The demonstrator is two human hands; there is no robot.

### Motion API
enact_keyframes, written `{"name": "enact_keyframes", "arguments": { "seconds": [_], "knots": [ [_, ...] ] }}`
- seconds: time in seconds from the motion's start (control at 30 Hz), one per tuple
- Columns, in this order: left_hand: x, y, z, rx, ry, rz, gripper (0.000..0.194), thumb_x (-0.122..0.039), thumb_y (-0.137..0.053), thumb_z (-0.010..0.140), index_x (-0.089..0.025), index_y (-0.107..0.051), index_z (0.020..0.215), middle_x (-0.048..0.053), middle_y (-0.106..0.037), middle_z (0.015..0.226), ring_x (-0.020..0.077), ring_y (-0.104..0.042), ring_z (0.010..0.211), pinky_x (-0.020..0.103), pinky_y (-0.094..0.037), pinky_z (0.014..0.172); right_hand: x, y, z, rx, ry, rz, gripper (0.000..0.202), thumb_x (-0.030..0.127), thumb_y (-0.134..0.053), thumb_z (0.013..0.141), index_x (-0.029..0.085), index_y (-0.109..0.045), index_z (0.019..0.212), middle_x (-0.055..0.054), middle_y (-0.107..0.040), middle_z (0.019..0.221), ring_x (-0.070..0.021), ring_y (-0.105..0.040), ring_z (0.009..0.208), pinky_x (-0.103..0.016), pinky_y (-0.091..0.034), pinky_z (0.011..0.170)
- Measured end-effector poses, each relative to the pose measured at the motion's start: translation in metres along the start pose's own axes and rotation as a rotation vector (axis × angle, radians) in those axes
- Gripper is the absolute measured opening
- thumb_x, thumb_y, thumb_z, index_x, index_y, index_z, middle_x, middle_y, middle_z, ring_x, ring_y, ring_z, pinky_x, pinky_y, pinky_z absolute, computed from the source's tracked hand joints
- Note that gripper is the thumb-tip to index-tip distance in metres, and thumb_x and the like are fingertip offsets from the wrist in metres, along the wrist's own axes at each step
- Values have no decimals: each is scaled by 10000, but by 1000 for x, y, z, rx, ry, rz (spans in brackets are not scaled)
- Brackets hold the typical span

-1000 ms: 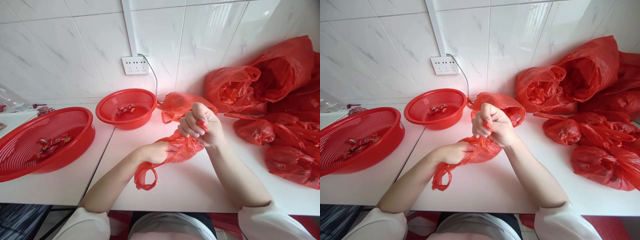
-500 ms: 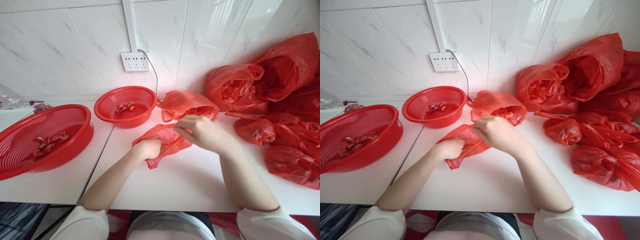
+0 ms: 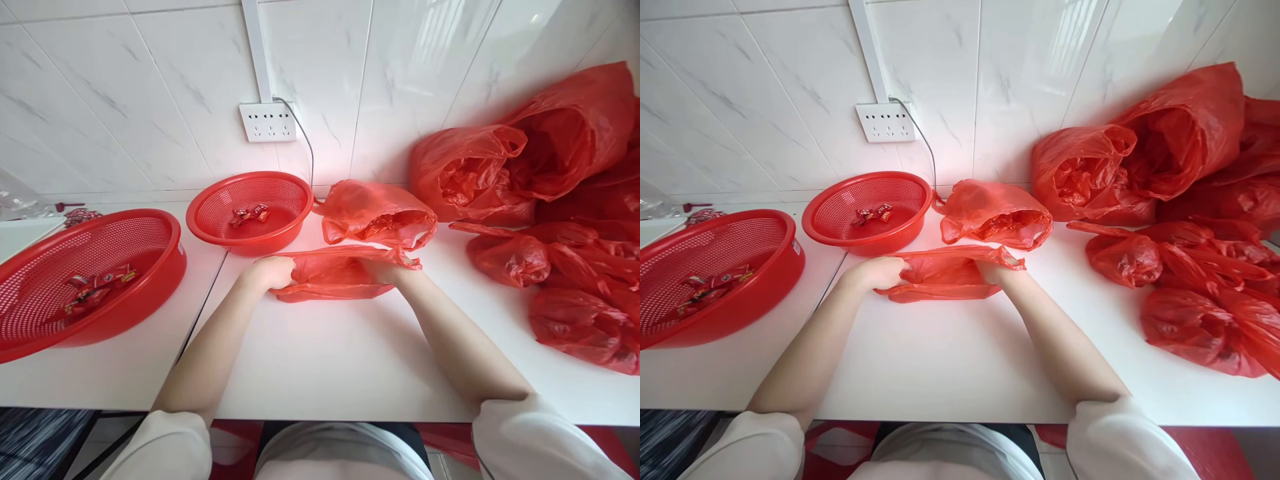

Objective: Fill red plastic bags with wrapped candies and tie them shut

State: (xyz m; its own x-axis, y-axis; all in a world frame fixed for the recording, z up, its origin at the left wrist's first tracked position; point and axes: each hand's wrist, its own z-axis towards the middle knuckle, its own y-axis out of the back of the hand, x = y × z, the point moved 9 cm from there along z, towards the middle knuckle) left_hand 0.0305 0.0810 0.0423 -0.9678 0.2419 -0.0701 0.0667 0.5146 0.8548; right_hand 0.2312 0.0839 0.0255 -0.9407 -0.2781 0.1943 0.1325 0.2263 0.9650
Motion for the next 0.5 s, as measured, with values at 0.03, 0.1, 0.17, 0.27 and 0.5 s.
{"name": "enact_keyframes", "arguments": {
  "seconds": [0.03, 0.1, 0.17, 0.27, 0.5],
  "knots": [
    [3, 0, -1, 17, 3, -2, 178, -264, -595, 695, -203, -666, 847, 116, -708, 906, 252, -639, 745, 313, -444, 622, -1, 0, -1, 26, -8, -5, 142, 292, -584, 887, 173, -657, 911, -64, -657, 941, -213, -626, 816, -337, -528, 696],
    [3, 0, -5, 18, -7, -16, 161, -288, -596, 693, -208, -671, 811, 109, -703, 855, 246, -630, 681, 317, -428, 583, 8, 1, -5, 92, 34, -7, 84, 217, -635, 811, 179, -648, 737, -54, -638, 734, -200, -595, 636, -321, -473, 551],
    [-3, 5, -10, -61, -39, -37, 211, -362, -581, 726, -211, -683, 832, 107, -696, 845, 253, -633, 692, 319, -420, 580, 30, 2, -17, 197, 135, 17, 66, 173, -625, 771, 219, -663, 743, -37, -638, 698, -190, -573, 587, -301, -423, 486],
    [-17, 12, -15, -193, -119, -46, 277, -414, -547, 765, -215, -685, 898, 102, -688, 900, 262, -641, 779, 302, -413, 580, 68, 10, -44, 265, 271, -29, 242, 143, -537, 804, 251, -680, 967, -45, -672, 820, -207, -615, 678, -300, -437, 511],
    [-20, -15, 0, -35, -130, -107, 643, -271, -697, 615, -305, -566, 1244, 83, -680, 1042, 241, -654, 709, 294, -450, 569, 109, 20, -56, 24, 488, -158, 623, 127, -622, 736, 175, -491, 1342, -132, -399, 1470, -321, -326, 1370, -470, -282, 1112]
  ]
}}
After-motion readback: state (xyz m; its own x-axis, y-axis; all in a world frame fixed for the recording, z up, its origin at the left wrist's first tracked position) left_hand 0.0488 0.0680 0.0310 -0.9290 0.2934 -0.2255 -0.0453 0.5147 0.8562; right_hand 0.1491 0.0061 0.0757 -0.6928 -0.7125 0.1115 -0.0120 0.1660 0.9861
